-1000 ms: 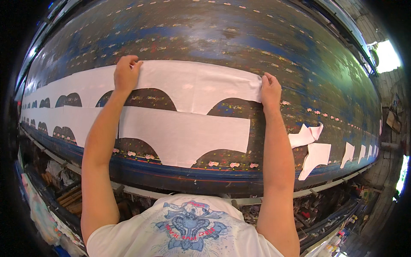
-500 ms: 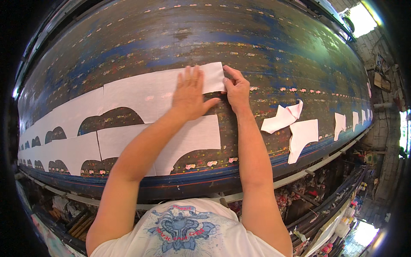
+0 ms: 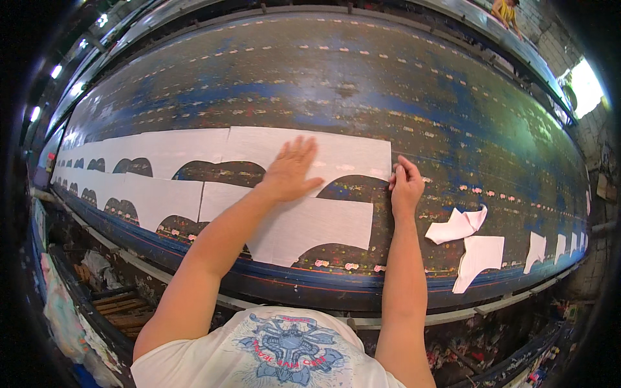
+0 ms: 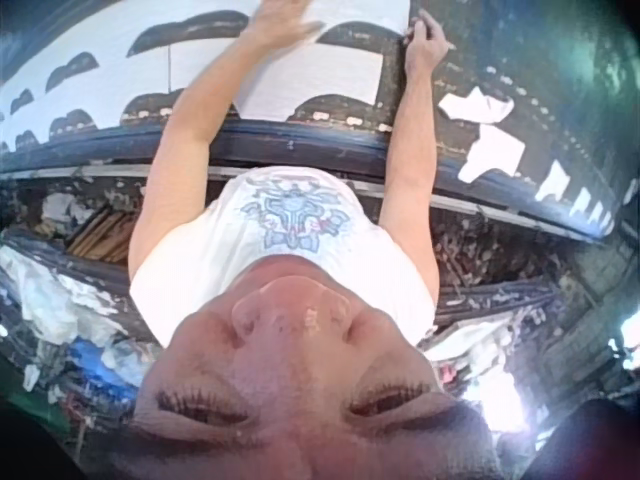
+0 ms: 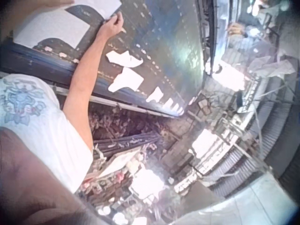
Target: The person repeatedly picks up white fabric pieces with scalloped edges from a conveyor belt, unfolds them, and places them flat on the belt surface. The person smooths each piece with both hands and continues the cycle for multiple pieces.
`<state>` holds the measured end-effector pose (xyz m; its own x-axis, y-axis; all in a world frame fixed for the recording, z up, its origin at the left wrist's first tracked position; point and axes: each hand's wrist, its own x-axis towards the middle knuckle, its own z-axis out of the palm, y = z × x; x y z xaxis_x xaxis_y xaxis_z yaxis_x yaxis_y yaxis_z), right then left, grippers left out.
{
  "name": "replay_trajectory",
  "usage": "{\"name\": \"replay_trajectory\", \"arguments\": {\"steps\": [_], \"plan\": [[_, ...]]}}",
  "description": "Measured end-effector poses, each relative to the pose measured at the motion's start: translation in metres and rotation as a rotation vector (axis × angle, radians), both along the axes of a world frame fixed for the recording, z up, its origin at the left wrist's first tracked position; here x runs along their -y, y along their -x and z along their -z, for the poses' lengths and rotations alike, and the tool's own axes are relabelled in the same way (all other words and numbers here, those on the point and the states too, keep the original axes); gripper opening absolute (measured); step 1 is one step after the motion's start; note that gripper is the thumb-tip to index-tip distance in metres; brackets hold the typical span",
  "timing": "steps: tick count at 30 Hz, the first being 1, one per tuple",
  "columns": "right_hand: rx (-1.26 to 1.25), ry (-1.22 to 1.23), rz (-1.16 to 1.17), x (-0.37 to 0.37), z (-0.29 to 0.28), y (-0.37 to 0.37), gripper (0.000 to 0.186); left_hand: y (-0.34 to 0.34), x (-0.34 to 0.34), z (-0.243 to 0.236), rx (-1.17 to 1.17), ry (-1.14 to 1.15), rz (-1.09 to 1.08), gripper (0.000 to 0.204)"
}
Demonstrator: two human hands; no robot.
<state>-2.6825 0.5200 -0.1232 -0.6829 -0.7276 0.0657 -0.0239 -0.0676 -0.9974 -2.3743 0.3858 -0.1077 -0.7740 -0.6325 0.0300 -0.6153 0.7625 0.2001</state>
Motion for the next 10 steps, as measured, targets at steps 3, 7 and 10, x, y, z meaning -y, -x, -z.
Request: {"name": "replay_trajectory", "arguments": {"steps": [3, 7, 10], "plan": [[-0.037, -0.033, -0.032, -0.023, -0.004, -0.012, 0.029, -0.07, 0.012, -0.007, 0.043, 0.022, -0.195, 0.102], [0.047, -0.093, -0.07, -0.074, -0.011, -0.024, 0.028, -0.095, 0.017, -0.011, 0.131, 0.011, -0.419, 0.106], [-0.019, -0.26, -0.129, -0.124, -0.021, -0.038, 0.034, -0.089, 0.007, -0.027, 0.222, -0.048, -0.55, 0.109]]}}
